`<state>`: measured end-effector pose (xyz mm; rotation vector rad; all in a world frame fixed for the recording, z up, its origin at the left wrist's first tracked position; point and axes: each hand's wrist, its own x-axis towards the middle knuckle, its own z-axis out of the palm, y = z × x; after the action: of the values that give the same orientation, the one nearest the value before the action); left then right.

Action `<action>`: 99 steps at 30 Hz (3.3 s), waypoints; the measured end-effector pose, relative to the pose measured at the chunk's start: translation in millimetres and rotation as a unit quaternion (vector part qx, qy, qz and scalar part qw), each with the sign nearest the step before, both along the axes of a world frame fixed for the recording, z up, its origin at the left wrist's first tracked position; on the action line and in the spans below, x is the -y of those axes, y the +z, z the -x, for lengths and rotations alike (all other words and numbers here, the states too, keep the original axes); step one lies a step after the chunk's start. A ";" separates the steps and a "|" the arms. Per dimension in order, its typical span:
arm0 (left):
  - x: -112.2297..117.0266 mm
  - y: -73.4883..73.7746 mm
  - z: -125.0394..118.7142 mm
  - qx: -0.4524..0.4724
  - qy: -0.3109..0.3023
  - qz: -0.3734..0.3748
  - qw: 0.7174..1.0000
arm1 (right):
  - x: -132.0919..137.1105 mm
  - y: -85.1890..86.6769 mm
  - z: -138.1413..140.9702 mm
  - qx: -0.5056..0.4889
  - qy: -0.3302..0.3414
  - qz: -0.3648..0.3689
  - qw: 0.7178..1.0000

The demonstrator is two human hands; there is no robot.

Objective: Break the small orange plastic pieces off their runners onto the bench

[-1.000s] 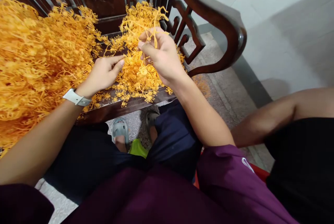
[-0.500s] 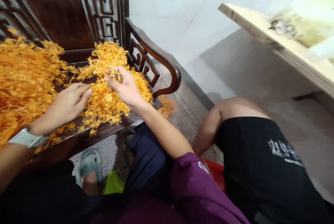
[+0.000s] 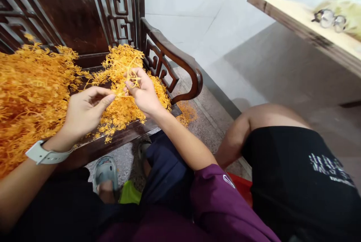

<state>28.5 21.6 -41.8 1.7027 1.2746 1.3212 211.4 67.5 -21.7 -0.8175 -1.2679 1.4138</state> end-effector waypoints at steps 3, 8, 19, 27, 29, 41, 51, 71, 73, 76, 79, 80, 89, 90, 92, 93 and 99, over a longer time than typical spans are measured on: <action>-1.4 1.3 1.5 0.004 -0.001 0.004 1.000 | 1.3 0.2 -0.7 0.008 0.018 0.016 1.000; -3.6 -0.6 -2.8 0.095 -0.013 0.015 0.995 | 3.5 -2.3 0.3 0.025 0.078 -0.023 0.996; -4.5 1.2 2.0 0.114 0.006 0.002 0.994 | 11.2 4.5 1.2 0.004 0.117 0.071 0.991; 2.1 4.3 -2.3 0.013 -0.038 -0.035 0.999 | 11.4 -1.7 3.6 0.030 0.084 -0.015 0.996; 2.6 3.6 -4.3 0.023 -0.050 -0.031 0.998 | 12.7 -2.4 5.1 0.034 0.076 -0.025 0.996; 4.8 6.9 -2.9 0.278 -0.130 0.134 0.942 | 28.9 12.3 8.2 -0.076 0.138 0.054 0.986; -16.2 -12.9 25.0 0.220 -0.008 0.164 0.962 | 6.2 13.5 -12.2 -0.021 0.000 0.011 1.000; -46.1 -38.3 38.9 0.143 -0.019 0.053 0.988 | -4.0 11.7 -14.0 0.006 0.049 0.003 0.999; -47.6 -39.7 40.9 0.141 -0.020 0.059 0.988 | -4.5 11.9 -14.3 0.014 0.046 0.002 0.999; -48.9 -40.7 43.1 0.143 -0.020 0.061 0.988 | -4.0 12.7 -12.9 0.009 0.050 0.004 0.999; -48.4 -40.1 44.0 0.145 -0.033 0.063 0.987 | -4.0 12.3 -10.9 0.002 0.045 0.006 0.999; -48.0 -39.9 44.2 0.141 -0.042 0.064 0.987 | -4.3 11.8 -10.5 0.001 0.042 0.006 0.999; -51.7 -50.2 49.2 0.032 -0.002 0.084 0.996 | -1.9 12.6 -10.5 -0.044 0.058 0.011 0.997; -49.9 -47.7 48.0 0.012 -0.002 0.081 0.997 | -0.9 13.7 -10.5 -0.052 0.060 0.011 0.997; -41.9 -37.2 41.9 -0.018 -0.016 0.055 0.998 | 1.0 15.2 -10.3 -0.058 0.059 0.016 0.996; -35.7 -30.2 37.0 -0.024 -0.025 0.034 0.999 | 1.8 15.3 -10.0 -0.060 0.058 0.018 0.996; 0.2 -3.6 -0.6 -0.040 -0.117 0.027 0.992 | 1.3 11.6 -5.8 -0.111 0.054 0.016 0.992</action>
<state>29.1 21.4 -45.4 1.8198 1.1042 1.0829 217.2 66.2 -10.1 -0.6018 -1.1346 1.5694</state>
